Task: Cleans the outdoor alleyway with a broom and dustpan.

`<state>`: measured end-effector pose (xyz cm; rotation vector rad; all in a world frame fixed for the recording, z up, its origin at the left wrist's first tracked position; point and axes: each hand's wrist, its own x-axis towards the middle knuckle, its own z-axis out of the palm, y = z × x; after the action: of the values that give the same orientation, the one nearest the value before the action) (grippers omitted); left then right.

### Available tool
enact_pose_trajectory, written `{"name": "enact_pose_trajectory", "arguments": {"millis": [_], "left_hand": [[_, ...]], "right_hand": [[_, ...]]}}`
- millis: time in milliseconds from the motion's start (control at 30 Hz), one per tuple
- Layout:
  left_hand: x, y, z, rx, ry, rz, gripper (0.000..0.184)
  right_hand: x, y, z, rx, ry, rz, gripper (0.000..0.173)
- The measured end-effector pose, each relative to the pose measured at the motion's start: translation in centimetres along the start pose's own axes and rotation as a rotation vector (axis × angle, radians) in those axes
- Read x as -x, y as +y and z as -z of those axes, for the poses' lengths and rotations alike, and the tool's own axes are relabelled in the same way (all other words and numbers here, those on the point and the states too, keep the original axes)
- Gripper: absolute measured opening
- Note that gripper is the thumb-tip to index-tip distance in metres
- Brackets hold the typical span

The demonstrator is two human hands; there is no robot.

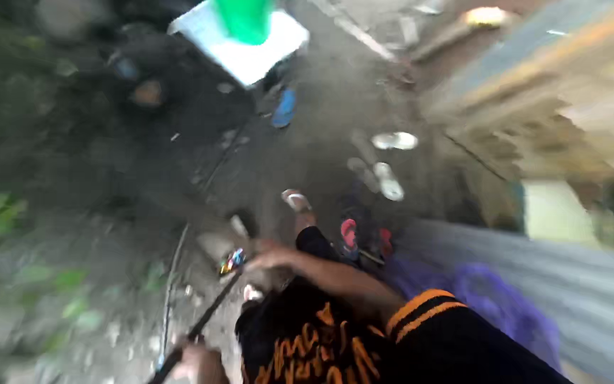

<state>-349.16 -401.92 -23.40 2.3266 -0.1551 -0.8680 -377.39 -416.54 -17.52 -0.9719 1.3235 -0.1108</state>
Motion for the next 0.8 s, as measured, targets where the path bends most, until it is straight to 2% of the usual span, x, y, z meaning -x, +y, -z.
{"name": "enact_pose_trajectory", "arguments": {"millis": [67,100,233,300,367,467,633,800], "left_hand": [[2.5,2.5,-2.5,0.117,0.215,0.079,0.069],[3.0,3.6,-3.9,0.152,0.269,0.068,0.064],[4.5,6.2,-7.6,0.138,0.314,0.015,0.053],[4.8,7.2,-9.2,0.118,0.332,0.019,0.050],[4.7,8.2,-11.0,0.096,0.348,0.008,0.046],[4.0,9.6,-13.3,0.028,0.335,-0.081,0.040],[2.4,11.5,-17.0,-0.089,0.329,-0.230,0.042],[2.0,14.0,-20.5,-0.093,0.324,-0.282,0.045]], "right_hand": [[-1.2,-0.3,5.2,0.178,-0.064,-0.076,0.059],[-2.8,0.2,7.9,0.302,-0.071,-0.106,0.063],[-8.4,0.1,17.6,0.694,-0.074,-0.287,0.070],[-11.2,-1.2,21.0,0.820,-0.076,-0.371,0.061],[-14.4,-2.3,23.4,0.910,-0.061,-0.371,0.052],[-19.2,-3.0,25.0,0.996,0.020,-0.325,0.045],[-27.4,-6.3,25.2,1.119,0.119,-0.245,0.049],[-34.2,-10.4,24.7,1.135,0.200,-0.231,0.049]]}}
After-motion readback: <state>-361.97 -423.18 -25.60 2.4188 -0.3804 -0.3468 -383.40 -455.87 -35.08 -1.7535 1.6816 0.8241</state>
